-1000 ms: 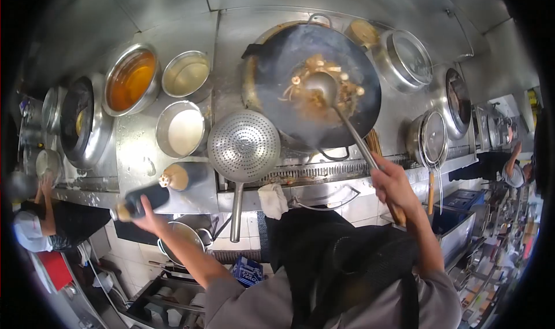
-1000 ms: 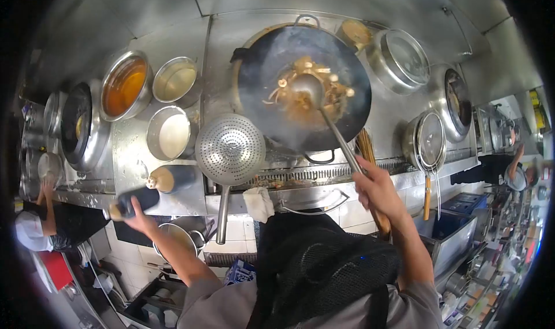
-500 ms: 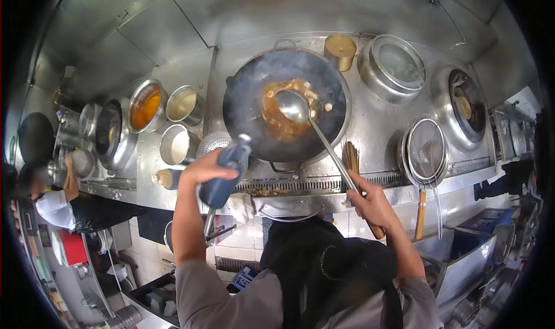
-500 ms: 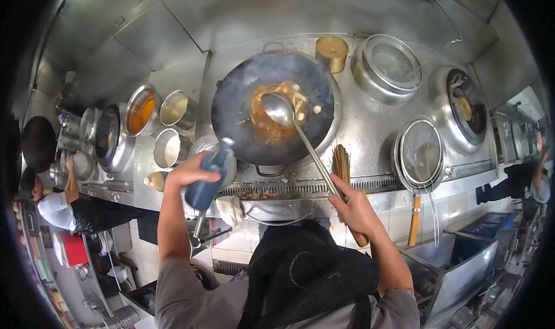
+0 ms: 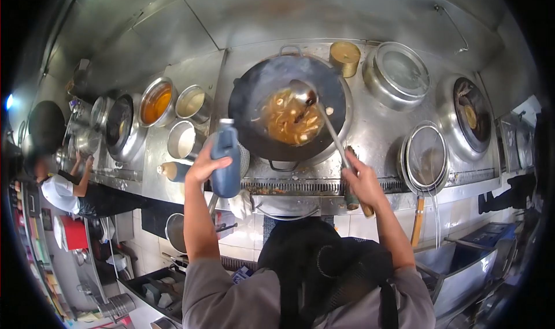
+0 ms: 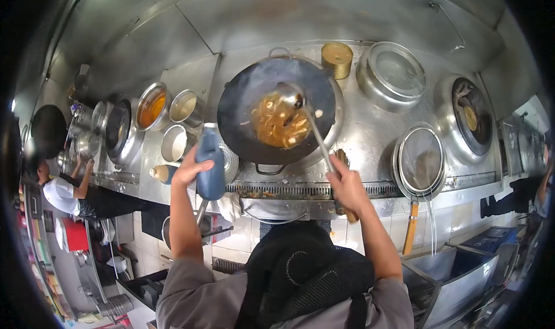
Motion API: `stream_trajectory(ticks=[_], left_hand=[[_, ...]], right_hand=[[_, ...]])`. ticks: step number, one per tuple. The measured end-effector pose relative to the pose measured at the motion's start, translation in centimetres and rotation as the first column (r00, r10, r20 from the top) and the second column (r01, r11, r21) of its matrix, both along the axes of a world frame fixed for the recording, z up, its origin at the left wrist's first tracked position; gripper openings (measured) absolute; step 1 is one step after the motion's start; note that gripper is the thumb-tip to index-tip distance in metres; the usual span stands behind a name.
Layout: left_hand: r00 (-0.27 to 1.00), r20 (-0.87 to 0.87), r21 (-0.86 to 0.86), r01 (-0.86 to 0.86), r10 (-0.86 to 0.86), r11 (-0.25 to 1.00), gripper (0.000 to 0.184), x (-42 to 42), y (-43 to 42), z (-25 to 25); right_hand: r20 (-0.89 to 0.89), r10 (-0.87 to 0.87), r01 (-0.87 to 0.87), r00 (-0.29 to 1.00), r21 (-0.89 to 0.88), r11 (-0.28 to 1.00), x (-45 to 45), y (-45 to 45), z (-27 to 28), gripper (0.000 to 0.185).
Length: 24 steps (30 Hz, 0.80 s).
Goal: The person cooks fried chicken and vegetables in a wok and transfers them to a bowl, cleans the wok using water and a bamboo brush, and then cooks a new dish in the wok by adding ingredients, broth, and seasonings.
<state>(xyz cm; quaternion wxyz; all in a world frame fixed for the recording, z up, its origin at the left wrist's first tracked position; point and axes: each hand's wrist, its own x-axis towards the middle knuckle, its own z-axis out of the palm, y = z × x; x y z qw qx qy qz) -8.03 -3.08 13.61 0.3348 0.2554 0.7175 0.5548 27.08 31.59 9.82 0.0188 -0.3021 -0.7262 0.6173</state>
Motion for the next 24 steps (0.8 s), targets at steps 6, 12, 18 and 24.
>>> stream_trajectory(ticks=[6, 12, 18, 24], left_hand=[[0.868, -0.070, 0.219, -0.468, 0.492, 0.856, 0.098, 4.2, -15.9, 0.2], [0.472, -0.253, 0.248, -0.812, 0.845, 0.528, 0.086, 1.7, -26.5, -5.1], [0.234, -0.343, 0.305, -0.888, 0.910, 0.343, 0.099, -6.6, -29.2, -13.3], [0.229, -0.443, 0.283, -0.882, 0.867, 0.378, 0.100, -11.3, -28.6, -17.9]], right_hand=[[0.030, 0.100, -0.095, 0.995, 0.647, 0.756, -1.4, -1.3, -0.6, 0.056], [0.097, -0.056, 0.076, 0.994, -0.218, 0.973, -6.2, -7.0, 3.9, 0.059], [0.013, -0.019, 0.014, 1.000, 0.305, 0.952, -8.8, -8.4, -2.7, 0.059], [-0.010, -0.012, 0.015, 1.000, 0.848, 0.529, -6.1, -15.6, -1.4, 0.054]])
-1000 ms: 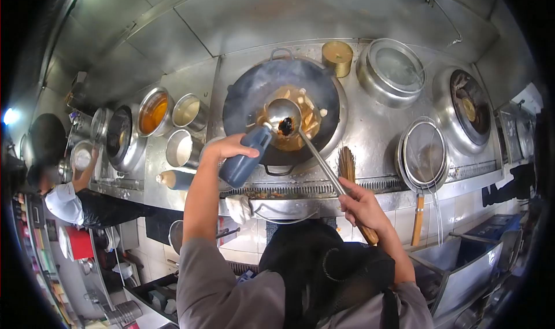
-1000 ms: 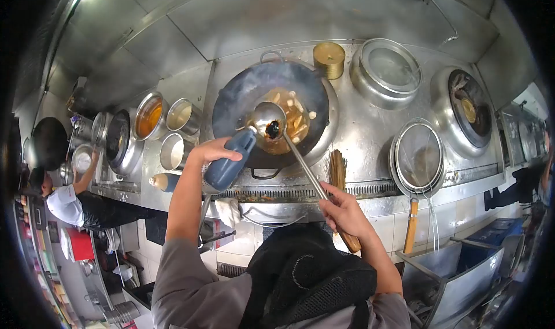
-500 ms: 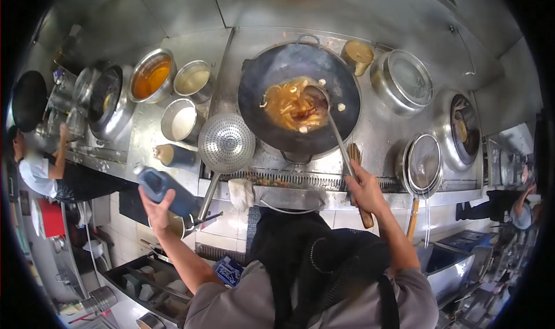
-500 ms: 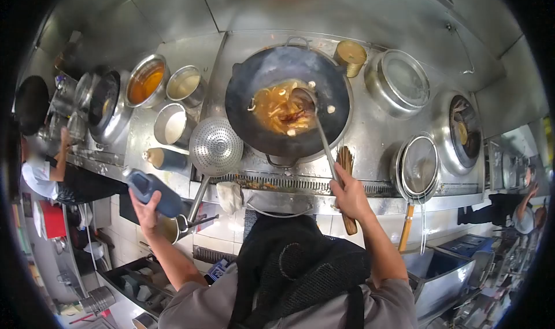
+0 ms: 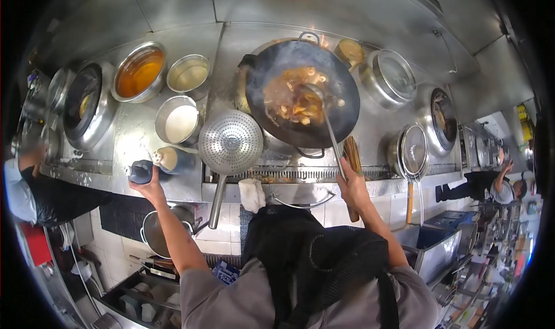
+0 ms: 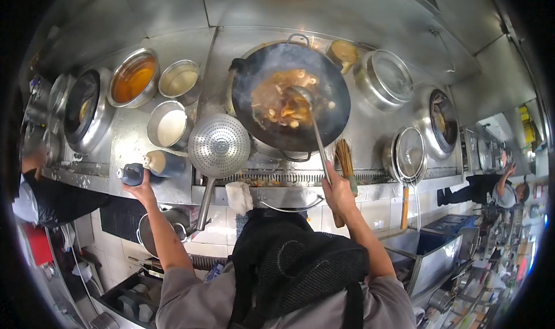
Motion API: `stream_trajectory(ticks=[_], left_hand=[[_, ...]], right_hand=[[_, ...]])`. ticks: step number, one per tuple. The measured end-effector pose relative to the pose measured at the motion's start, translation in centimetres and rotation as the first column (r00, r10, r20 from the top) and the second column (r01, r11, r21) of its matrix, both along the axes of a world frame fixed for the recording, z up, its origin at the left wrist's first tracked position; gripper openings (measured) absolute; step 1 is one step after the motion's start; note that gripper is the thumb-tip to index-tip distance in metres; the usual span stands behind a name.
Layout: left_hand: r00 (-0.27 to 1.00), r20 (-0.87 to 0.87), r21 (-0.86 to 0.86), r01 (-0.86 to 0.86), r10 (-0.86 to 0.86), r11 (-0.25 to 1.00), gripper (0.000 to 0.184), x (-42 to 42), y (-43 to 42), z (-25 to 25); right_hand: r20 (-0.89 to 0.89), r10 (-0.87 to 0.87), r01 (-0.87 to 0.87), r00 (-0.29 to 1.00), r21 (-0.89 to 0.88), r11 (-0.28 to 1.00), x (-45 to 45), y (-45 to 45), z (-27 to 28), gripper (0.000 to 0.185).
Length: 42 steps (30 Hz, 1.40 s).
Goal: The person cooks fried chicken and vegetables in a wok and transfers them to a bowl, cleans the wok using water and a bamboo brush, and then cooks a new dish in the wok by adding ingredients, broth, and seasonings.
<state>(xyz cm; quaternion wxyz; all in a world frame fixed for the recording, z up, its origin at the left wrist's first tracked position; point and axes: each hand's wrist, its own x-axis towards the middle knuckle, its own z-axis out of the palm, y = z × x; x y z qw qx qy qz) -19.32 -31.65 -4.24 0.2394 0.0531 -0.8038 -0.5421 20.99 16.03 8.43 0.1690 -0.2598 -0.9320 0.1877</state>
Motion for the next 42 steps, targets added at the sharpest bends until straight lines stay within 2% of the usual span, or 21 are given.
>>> stream_trajectory(ticks=[2, 4, 6, 8, 11, 13, 15, 16, 18, 21, 23, 24, 26, 27, 28, 32, 33, 37, 38, 40, 42], left_hand=[[0.999, 0.033, -0.054, 0.037, -0.035, 0.998, 0.103, -0.8, -0.6, -0.7], [0.970, 0.038, 0.051, 0.239, -0.241, 0.970, 0.106, -0.4, -1.7, -0.3], [0.988, 0.030, -0.185, 0.154, -0.151, 0.971, 0.108, 1.5, -4.2, 1.3], [0.985, -0.129, -0.123, 0.102, -0.118, 0.987, 0.096, 4.5, -3.9, 4.8], [0.953, -0.186, -0.062, 0.233, -0.241, 0.971, 0.074, 8.7, 1.1, 8.7], [0.860, -0.176, -0.026, 0.483, -0.480, 0.875, 0.060, 11.5, 7.6, 10.4], [0.590, -0.249, -0.033, 0.787, -0.768, 0.616, 0.056, 14.3, 15.7, 12.8], [0.442, -0.263, -0.119, 0.867, -0.857, 0.484, 0.064, 16.5, 20.1, 14.7], [0.151, -0.262, -0.273, 0.936, -0.953, 0.223, 0.081, 21.4, 27.8, 21.8], [-0.095, -0.547, -0.302, 0.949, -0.832, 0.091, 0.064, 26.2, 39.4, 24.7], [-0.078, -0.466, -0.108, 0.994, -0.881, -0.030, 0.044, 28.5, 43.1, 26.7], [0.017, -0.331, 0.076, 0.997, -0.943, -0.009, 0.033, 30.3, 43.4, 29.3], [0.079, -0.418, 0.333, 0.940, -0.905, -0.072, 0.028, 33.1, 44.6, 30.2], [0.196, -0.232, 0.600, 0.800, -0.953, 0.019, 0.030, 36.2, 43.3, 32.2], [0.030, -0.238, 0.614, 0.779, -0.971, -0.127, 0.033, 36.0, 43.8, 29.9], [-0.550, -0.123, 0.826, 0.404, -0.826, -0.392, 0.052, 46.9, 43.6, 22.5], [-0.581, -0.067, 0.885, 0.341, -0.811, -0.318, 0.053, 50.2, 43.5, 19.5], [-0.704, 0.028, 0.959, 0.218, -0.710, -0.179, 0.059, 63.7, 42.0, 14.9], [-0.733, 0.054, 0.958, 0.229, -0.678, -0.172, 0.059, 66.5, 43.3, 14.9], [-0.845, -0.059, 0.959, 0.100, -0.532, -0.264, 0.058, 73.2, 42.8, 16.1], [-0.894, -0.072, 0.961, 0.056, -0.442, -0.269, 0.057, 79.9, 42.0, 18.1]], right_hand=[[0.214, -0.076, 0.155, 0.974, -0.379, 0.912, 0.1, -0.2, 1.8, 0.053], [0.187, -0.052, 0.111, 0.981, -0.318, 0.942, 1.2, 0.0, 2.5, 0.056], [0.079, -0.009, 0.006, 0.997, 0.029, 1.000, 3.5, -0.2, 2.1, 0.057], [0.256, -0.172, 0.166, 0.951, 0.046, 0.985, 6.0, 0.0, 2.6, 0.061], [0.221, -0.293, 0.281, 0.930, 0.086, 0.956, 7.3, 0.8, 1.5, 0.059], [-0.130, -0.135, 0.129, 0.982, -0.052, 0.990, 6.0, -0.5, 2.2, 0.055], [-0.201, -0.316, 0.140, 0.927, -0.598, 0.789, 4.2, -3.9, 5.8, 0.041], [-0.124, -0.446, 0.112, 0.886, -0.878, 0.466, 3.6, -5.6, 9.0, 0.038], [-0.240, -0.494, -0.139, 0.835, -0.963, 0.232, 3.5, -7.8, 15.0, 0.033], [-0.484, -0.438, -0.413, 0.758, -0.875, 0.252, 5.6, -11.1, 22.8, 0.043], [-0.762, -0.356, -0.697, 0.541, -0.643, 0.317, 8.9, -11.3, 23.2, 0.053], [-0.780, -0.378, -0.696, 0.498, -0.620, 0.362, 11.5, -11.5, 22.9, 0.053], [-0.684, -0.407, -0.353, 0.605, -0.689, 0.633, 18.4, -13.0, 21.3, 0.051], [-0.630, -0.477, -0.227, 0.613, -0.719, 0.657, 22.1, -13.8, 18.5, 0.049], [-0.546, -0.578, -0.083, 0.606, -0.766, 0.637, 25.9, -14.9, 15.6, 0.049], [-0.094, -0.970, 0.375, 0.224, -0.910, 0.174, 40.1, -24.9, -4.0, 0.049], [0.049, -0.986, 0.503, 0.162, -0.864, 0.040, 42.7, -28.7, -7.0, 0.049], [0.121, -0.993, 0.425, 0.003, -0.899, -0.108, 51.9, -41.9, -5.7, 0.047], [0.095, -0.993, 0.538, -0.072, -0.835, -0.119, 54.2, -42.8, -2.9, 0.046], [0.042, -0.871, 0.479, -0.490, -0.822, -0.309, 59.0, -46.3, 0.2, 0.042], [0.010, -0.504, 0.324, -0.863, -0.756, -0.569, 65.4, -49.3, 0.0, 0.038]])
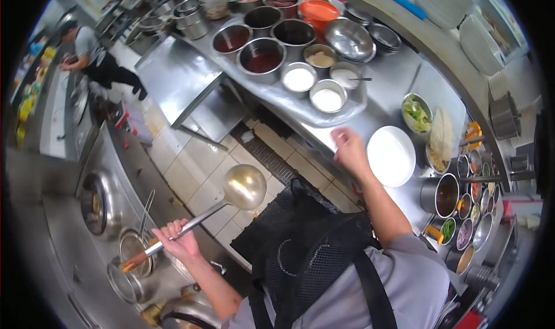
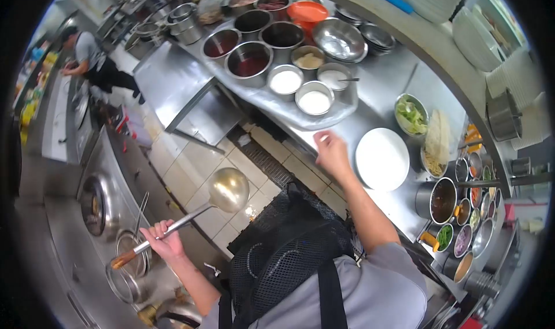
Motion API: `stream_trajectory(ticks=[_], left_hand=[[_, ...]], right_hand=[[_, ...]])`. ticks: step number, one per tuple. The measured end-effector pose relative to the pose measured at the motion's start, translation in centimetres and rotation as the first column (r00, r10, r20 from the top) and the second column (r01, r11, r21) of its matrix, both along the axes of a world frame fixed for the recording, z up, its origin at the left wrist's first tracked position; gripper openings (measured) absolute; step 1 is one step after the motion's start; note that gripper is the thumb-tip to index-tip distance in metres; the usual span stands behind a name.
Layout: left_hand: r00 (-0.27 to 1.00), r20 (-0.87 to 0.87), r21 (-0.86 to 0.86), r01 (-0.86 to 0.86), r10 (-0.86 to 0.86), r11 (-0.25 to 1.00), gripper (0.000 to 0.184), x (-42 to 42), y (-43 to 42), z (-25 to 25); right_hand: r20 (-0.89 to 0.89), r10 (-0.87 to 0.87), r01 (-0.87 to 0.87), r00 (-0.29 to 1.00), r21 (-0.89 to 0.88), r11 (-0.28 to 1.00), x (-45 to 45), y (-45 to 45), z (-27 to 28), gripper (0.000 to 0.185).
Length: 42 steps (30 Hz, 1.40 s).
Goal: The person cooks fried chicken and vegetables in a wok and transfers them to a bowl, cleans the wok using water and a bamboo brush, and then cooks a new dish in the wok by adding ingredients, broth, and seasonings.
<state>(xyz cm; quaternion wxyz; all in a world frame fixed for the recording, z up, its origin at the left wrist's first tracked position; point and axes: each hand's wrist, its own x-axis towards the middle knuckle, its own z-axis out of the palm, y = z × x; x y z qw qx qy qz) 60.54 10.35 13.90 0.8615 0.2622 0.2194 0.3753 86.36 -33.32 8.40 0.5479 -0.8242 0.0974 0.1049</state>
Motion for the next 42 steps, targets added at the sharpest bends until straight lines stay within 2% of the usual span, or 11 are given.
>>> stream_trajectory(ticks=[3, 8, 10, 11, 13, 17, 23, 27, 29, 35, 42], left_hand=[[0.988, 0.090, 0.096, 0.118, -0.127, 0.988, 0.055, 7.9, -2.1, 2.8], [0.942, 0.137, 0.164, 0.285, -0.308, 0.944, 0.054, 17.0, -4.3, 3.6], [0.942, 0.092, 0.201, 0.301, -0.324, 0.932, 0.053, 19.7, -5.2, 4.2], [0.924, 0.115, 0.226, 0.334, -0.365, 0.915, 0.051, 20.6, -5.3, 4.0], [0.923, 0.099, 0.247, 0.340, -0.373, 0.907, 0.051, 22.3, -6.0, 4.2], [0.915, 0.079, 0.294, 0.357, -0.395, 0.886, 0.048, 24.7, -6.5, 3.9], [0.918, 0.062, 0.298, 0.357, -0.392, 0.885, 0.048, 27.0, -6.6, 3.3], [0.928, 0.057, 0.285, 0.339, -0.369, 0.897, 0.048, 27.8, -6.9, 3.8], [0.906, 0.089, 0.277, 0.377, -0.414, 0.884, 0.048, 27.7, -6.6, 3.8], [0.897, 0.083, 0.301, 0.392, -0.433, 0.869, 0.048, 27.9, -7.4, 4.2], [0.914, 0.077, 0.296, 0.360, -0.398, 0.885, 0.049, 27.9, -8.5, 4.3]], right_hand=[[0.072, -0.418, 0.409, 0.906, 0.117, 0.905, 9.0, -5.4, -1.0, 0.054], [0.071, -0.361, 0.295, 0.930, 0.442, 0.847, 21.7, -8.5, -7.0, 0.055], [0.521, -0.119, 0.246, 0.845, -0.181, 0.952, 24.8, -7.3, -7.3, 0.038], [0.517, -0.123, 0.250, 0.847, -0.183, 0.951, 25.0, -6.9, -6.5, 0.038], [0.463, 0.449, -0.080, 0.764, -0.622, 0.779, 24.1, -6.3, -1.8, 0.025], [0.347, 0.589, -0.200, 0.730, -0.715, 0.670, 21.2, -7.8, 3.9, 0.022], [0.527, 0.582, -0.042, 0.620, -0.718, 0.695, 16.3, -11.3, 5.4, 0.022], [0.563, 0.341, -0.029, 0.752, -0.489, 0.872, 14.2, -10.3, 6.6, 0.018], [0.477, 0.114, -0.022, 0.872, -0.194, 0.981, 12.9, -8.3, 6.6, 0.021], [0.309, 0.124, -0.078, 0.943, -0.157, 0.985, 15.2, -5.7, -2.4, 0.033], [0.134, -0.007, 0.010, 0.991, -0.024, 1.000, 12.3, -6.0, -3.2, 0.034]])
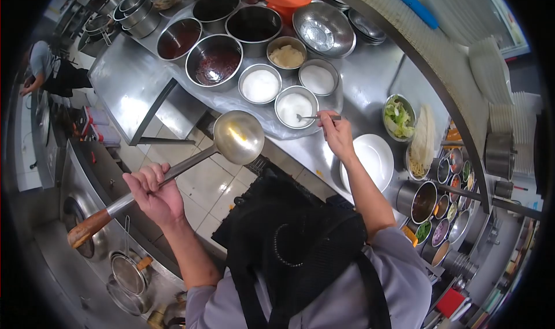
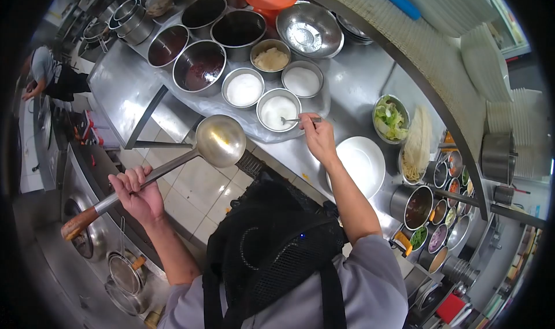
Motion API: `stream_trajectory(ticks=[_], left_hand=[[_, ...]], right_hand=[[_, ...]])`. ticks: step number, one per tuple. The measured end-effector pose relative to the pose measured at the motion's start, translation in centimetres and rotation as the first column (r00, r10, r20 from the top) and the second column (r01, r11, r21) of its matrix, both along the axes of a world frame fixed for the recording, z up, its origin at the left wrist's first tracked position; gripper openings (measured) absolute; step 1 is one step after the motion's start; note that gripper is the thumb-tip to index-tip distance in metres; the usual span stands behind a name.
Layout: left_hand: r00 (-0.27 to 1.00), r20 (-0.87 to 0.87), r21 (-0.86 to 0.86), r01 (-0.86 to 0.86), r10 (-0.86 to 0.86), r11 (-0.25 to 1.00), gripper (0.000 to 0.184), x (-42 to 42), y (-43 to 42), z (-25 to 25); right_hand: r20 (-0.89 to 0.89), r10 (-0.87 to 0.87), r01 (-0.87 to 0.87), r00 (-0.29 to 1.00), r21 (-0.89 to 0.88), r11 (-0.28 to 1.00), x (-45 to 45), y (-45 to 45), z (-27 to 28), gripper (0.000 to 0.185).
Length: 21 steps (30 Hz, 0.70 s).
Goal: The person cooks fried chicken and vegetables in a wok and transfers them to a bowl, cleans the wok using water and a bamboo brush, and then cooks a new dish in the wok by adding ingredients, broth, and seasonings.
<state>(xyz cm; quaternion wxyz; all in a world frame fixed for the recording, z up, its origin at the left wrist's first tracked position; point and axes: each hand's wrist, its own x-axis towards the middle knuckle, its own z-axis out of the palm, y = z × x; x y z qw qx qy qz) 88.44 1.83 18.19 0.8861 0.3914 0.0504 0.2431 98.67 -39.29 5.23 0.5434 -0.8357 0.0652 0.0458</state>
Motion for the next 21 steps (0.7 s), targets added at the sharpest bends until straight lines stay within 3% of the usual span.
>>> stream_trajectory(ticks=[2, 3, 6, 11, 14, 15, 17, 21], left_hand=[[1.000, 0.019, 0.004, 0.010, -0.010, 1.000, 0.048, 0.3, -0.6, 0.0], [1.000, 0.025, 0.006, 0.006, -0.006, 1.000, 0.048, 0.5, -1.0, 0.3], [0.998, 0.005, -0.007, -0.058, 0.058, 0.998, 0.047, 1.2, -3.1, 1.2], [0.993, -0.055, -0.096, -0.106, 0.101, 0.990, 0.047, 1.1, -4.5, 2.4], [0.991, -0.080, -0.115, -0.120, 0.111, 0.986, 0.047, -0.9, -2.9, 2.6], [0.990, -0.070, -0.114, -0.130, 0.123, 0.985, 0.047, -1.6, -2.1, 2.6], [0.985, -0.064, -0.099, -0.167, 0.161, 0.981, 0.047, -2.8, -0.8, 2.5], [0.971, -0.081, 0.000, -0.224, 0.223, 0.975, 0.047, -4.7, 1.2, 1.4]], right_hand=[[-0.108, -0.078, 0.104, 0.991, 0.263, 0.959, -0.3, -0.1, 0.2, 0.033], [-0.103, -0.073, 0.098, 0.992, 0.265, 0.959, -0.5, -0.1, 0.8, 0.033], [-0.094, -0.149, 0.175, 0.984, 0.617, 0.767, -1.5, -0.3, 5.0, 0.031], [0.055, -0.213, 0.161, 0.975, 0.482, 0.861, 0.3, -0.9, 5.0, 0.031], [0.095, -0.125, 0.068, 0.988, 0.459, 0.886, 2.4, 1.6, 4.7, 0.032], [0.122, -0.105, 0.063, 0.987, 0.306, 0.950, 3.6, 2.7, 4.4, 0.033], [0.339, -0.023, 0.000, 0.941, 0.068, 0.998, 6.0, 5.3, 3.7, 0.035], [0.250, 0.043, -0.054, 0.967, 0.038, 0.998, 9.3, 7.9, 1.5, 0.036]])
